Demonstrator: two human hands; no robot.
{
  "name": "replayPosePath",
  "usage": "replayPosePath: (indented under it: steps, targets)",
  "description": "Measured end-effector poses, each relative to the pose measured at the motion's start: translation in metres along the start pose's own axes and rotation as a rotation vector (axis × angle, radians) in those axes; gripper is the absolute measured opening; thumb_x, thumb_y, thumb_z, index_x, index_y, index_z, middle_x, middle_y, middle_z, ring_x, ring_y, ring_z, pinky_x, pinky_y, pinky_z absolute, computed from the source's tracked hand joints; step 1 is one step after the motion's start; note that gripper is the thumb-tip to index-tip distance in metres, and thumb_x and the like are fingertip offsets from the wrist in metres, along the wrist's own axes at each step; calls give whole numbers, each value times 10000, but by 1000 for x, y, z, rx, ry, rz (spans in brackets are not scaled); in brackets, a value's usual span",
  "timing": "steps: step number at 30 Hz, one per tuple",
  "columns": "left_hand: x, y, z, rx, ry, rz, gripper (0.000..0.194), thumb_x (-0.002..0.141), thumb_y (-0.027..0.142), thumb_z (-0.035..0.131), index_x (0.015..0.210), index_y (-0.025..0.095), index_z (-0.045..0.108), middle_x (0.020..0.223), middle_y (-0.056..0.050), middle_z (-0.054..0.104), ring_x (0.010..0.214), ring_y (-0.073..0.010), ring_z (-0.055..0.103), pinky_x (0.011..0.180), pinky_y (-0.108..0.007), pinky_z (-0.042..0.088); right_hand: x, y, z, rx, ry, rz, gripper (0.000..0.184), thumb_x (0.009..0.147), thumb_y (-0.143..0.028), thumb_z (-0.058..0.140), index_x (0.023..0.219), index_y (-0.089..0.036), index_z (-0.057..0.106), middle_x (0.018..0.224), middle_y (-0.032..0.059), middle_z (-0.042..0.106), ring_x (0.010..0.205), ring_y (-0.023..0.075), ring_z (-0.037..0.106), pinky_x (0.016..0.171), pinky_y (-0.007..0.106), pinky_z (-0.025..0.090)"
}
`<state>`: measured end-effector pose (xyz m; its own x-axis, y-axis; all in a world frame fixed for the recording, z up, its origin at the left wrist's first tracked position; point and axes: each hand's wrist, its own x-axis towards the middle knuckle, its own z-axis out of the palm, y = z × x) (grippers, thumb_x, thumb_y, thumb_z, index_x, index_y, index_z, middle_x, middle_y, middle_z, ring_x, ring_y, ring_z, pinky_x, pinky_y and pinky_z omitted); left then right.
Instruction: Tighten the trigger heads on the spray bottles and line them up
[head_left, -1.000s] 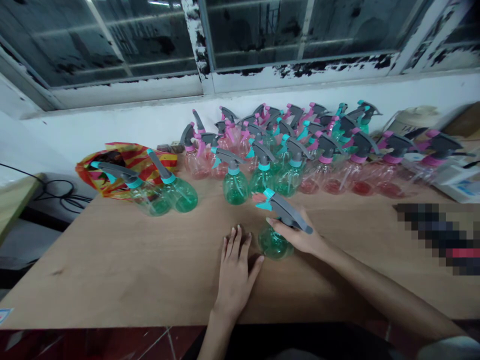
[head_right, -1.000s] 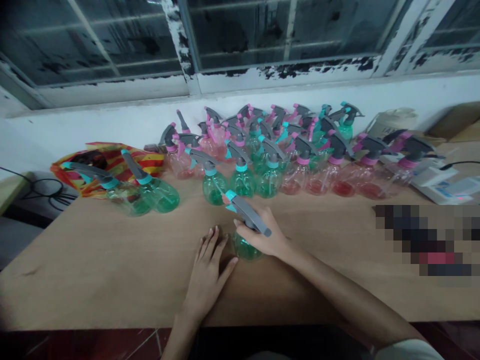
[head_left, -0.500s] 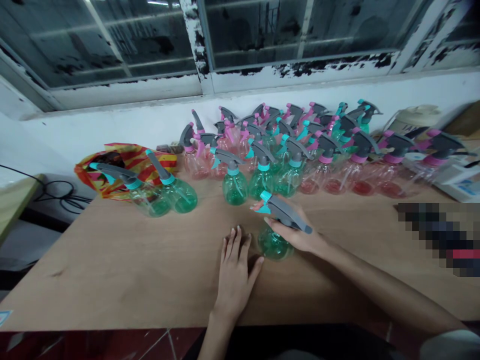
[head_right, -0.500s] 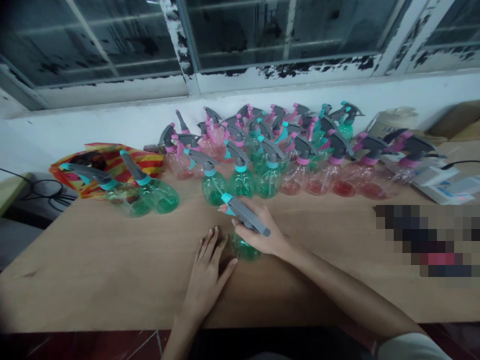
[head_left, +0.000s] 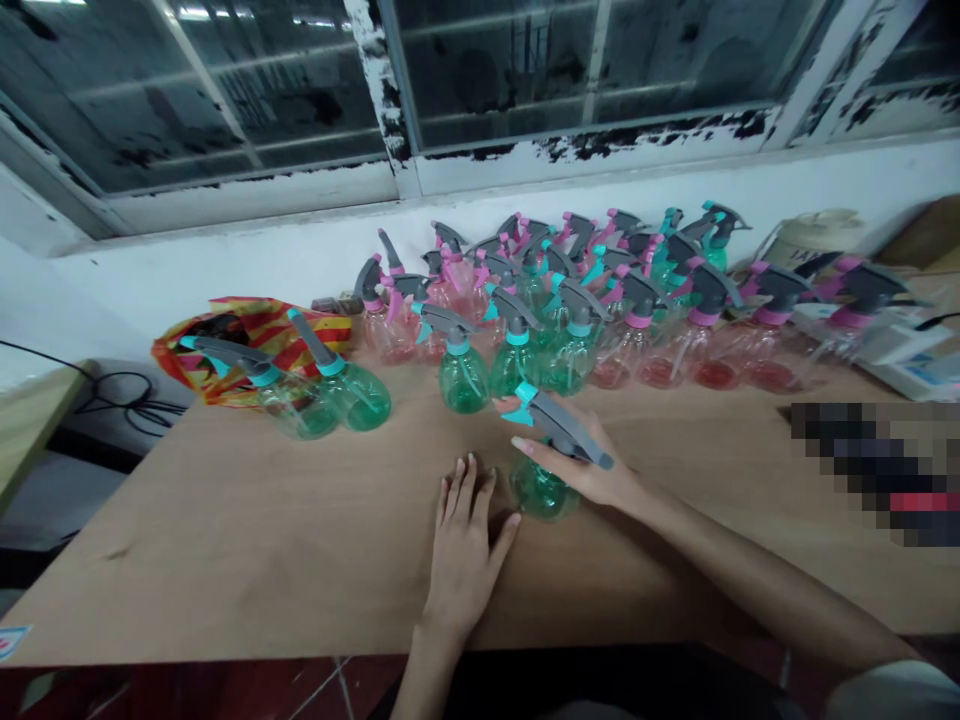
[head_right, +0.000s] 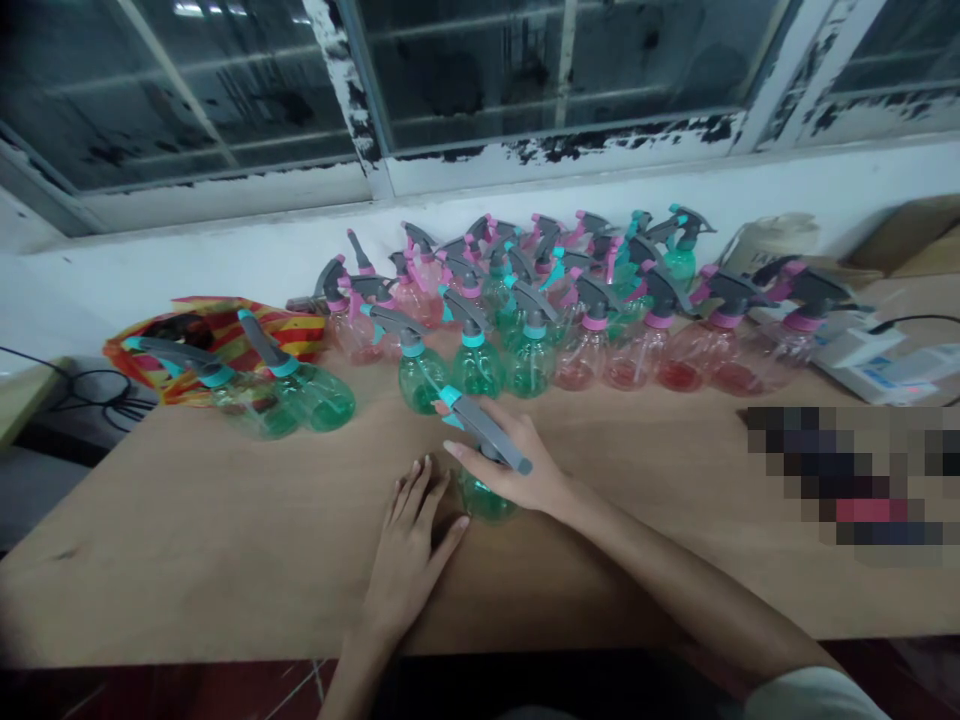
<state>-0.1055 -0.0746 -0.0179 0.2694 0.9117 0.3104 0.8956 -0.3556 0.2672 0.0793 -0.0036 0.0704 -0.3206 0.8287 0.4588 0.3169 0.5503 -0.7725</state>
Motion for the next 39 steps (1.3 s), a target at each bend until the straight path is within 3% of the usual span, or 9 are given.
replayPosePath:
  steps: [3,7,11,16,19,23,30,34,39]
  targets:
    - [1,-1,-1,-2,-23,1,500,950,349,486,1379,117,378,1509,-172,297,1419,-280,187,1126,-511,220,1,1,3,41,-10,-6,365,809,-288,615,1162,-197,598,609,-58,569,423,92,467,455,240,410]
    - [2,0,-5,-36,-34,-5,584,923,361,539,1414,139,313,1507,-173,300,1418,-290,187,1117,-527,226,1,3,7,42,6,7,401,791,-328,648,1160,-180,597,630,-57,594,393,66,387,448,236,383]
    - [3,11,-11,-125,-50,-43,757,866,426,608,1454,194,192,1482,-169,346,1394,-316,257,1091,-568,254,0,1,5,20,6,56,495,747,-454,684,1175,-222,601,628,-44,600,434,94,408,487,258,411]
    - [11,36,-13,-276,-35,-84,934,803,494,670,1476,230,79,1485,-173,326,1362,-351,312,1033,-564,347,-6,4,-1,-6,-38,64,614,702,-487,718,1241,-252,542,745,-8,644,579,149,563,593,296,480]
    - [18,48,-13,-363,25,-119,926,791,488,686,1474,234,115,1437,-158,391,1310,-338,390,1005,-522,394,-14,10,-3,-33,-41,73,642,695,-476,732,1257,-259,507,885,14,667,693,173,611,656,320,510]
    - [25,54,-14,-421,90,-124,710,836,453,651,1397,201,296,1273,-132,530,1187,-304,507,963,-477,430,-27,14,-4,-42,-22,66,582,735,-445,710,1242,-253,499,993,42,661,852,215,645,753,360,530]
    - [17,23,-34,-362,104,-164,627,811,466,674,1312,205,402,1203,-119,581,1115,-317,554,918,-490,441,-35,8,-1,-39,-49,70,613,757,-425,701,1283,-262,431,1324,107,554,1231,290,513,1025,511,393]
    - [8,-7,-53,-310,109,-238,585,807,414,686,1289,207,427,1215,-114,585,1116,-324,563,902,-481,455,-23,0,21,-31,-70,82,519,770,-444,686,1214,-257,492,1256,92,608,1168,274,563,1006,501,418]
    - [3,-35,-66,-275,134,-245,559,824,388,664,1298,221,419,1203,-102,602,1115,-308,576,894,-464,478,0,-16,62,-157,-72,-21,548,729,-522,695,1145,-210,523,1133,111,643,1046,300,610,865,474,503]
